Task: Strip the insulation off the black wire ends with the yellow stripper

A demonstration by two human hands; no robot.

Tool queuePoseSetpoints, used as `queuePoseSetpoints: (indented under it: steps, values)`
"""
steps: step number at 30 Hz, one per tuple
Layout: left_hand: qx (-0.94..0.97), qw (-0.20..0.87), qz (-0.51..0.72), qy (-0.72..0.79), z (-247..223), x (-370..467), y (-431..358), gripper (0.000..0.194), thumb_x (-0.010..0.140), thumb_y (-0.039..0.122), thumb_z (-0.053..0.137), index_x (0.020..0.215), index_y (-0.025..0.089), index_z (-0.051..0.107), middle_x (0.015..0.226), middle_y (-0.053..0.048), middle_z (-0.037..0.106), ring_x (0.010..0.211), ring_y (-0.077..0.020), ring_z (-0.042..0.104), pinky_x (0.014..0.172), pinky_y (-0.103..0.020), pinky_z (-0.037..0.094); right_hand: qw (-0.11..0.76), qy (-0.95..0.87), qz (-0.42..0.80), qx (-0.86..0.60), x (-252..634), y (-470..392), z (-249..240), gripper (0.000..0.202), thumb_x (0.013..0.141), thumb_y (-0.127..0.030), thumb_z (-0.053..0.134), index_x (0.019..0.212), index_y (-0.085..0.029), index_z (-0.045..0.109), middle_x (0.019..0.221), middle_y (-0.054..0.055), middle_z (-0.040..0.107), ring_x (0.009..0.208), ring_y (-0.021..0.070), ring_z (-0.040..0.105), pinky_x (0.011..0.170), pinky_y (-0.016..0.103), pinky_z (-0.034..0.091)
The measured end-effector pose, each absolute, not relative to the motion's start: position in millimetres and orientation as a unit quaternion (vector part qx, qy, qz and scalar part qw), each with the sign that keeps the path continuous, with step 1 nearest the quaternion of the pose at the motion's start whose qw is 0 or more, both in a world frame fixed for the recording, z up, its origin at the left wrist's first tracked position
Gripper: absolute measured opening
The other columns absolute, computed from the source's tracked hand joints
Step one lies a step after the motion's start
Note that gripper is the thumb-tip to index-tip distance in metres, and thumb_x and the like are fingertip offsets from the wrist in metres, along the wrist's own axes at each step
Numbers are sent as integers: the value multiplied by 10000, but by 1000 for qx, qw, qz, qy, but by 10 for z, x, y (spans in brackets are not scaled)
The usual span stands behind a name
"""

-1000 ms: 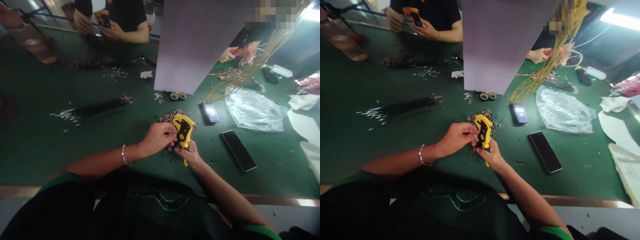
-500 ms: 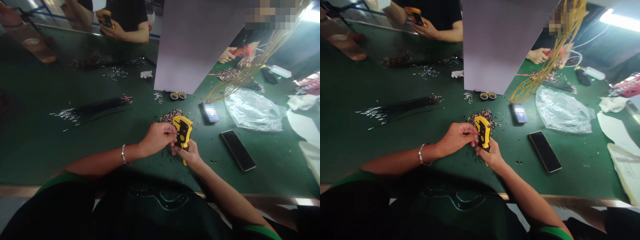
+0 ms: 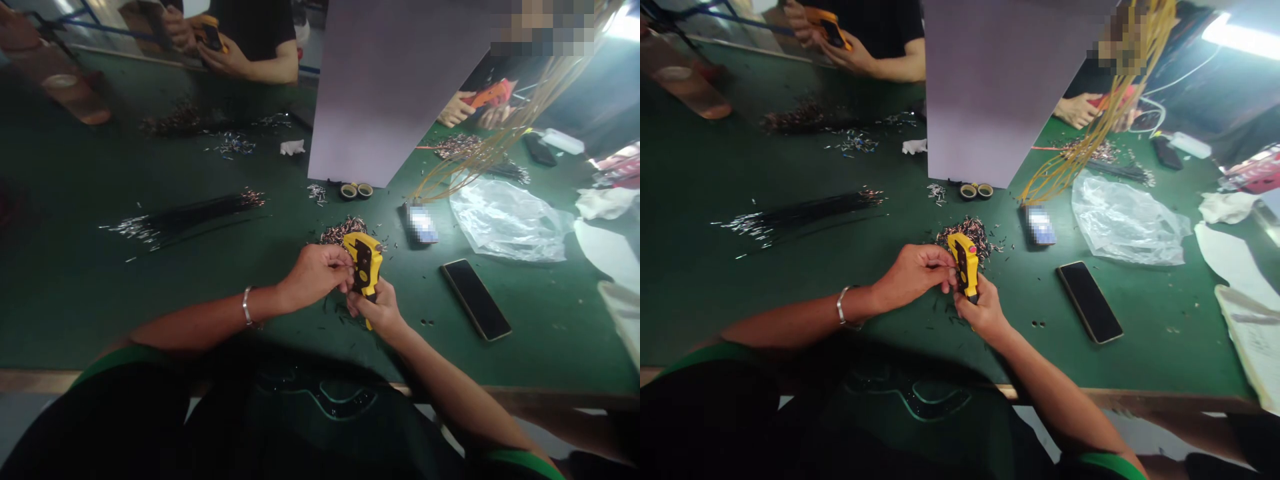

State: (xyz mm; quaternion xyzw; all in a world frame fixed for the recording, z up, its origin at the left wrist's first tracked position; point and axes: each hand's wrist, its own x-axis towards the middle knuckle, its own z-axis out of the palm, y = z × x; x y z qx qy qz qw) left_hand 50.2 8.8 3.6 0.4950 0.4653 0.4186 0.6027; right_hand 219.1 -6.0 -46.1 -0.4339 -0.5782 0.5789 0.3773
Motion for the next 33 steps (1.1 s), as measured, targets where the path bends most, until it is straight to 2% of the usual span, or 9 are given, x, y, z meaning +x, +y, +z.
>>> queuePoseSetpoints:
  steps: [7,14,24,33]
  values:
    - [492,608,417,463,46,494,91,59,671,134,581,703,177,605,638,-16,682,512,-97,612,525,-237,513,375,-581,569,-444,2183,-65,-431,115,711,-196,624,804,-200,556,550,-50,569,361,111,504,378,252,420]
    - [481,616,415,465,66,502,95,31,689,138,606,682,168,609,629,-23,680,505,-97,611,518,-236,518,381,-589,543,-461,2194,-48,-483,113,678,-202,615,788,-190,591,587,-25,612,425,131,558,440,273,469]
    - [470,629,411,464,65,504,106,31,711,119,622,684,134,628,635,-19,675,500,-84,606,532,-229,517,382,-582,538,-475,2180,-80,-505,104,653,-177,577,753,-196,555,502,-64,553,366,103,487,385,238,414]
    - [442,650,415,457,-23,492,136,27,680,138,651,691,152,632,636,-23,689,483,-102,612,531,-258,515,377,-580,534,-487,2149,-83,-467,51,670,-197,583,709,-197,550,449,-68,535,326,96,461,358,225,378]
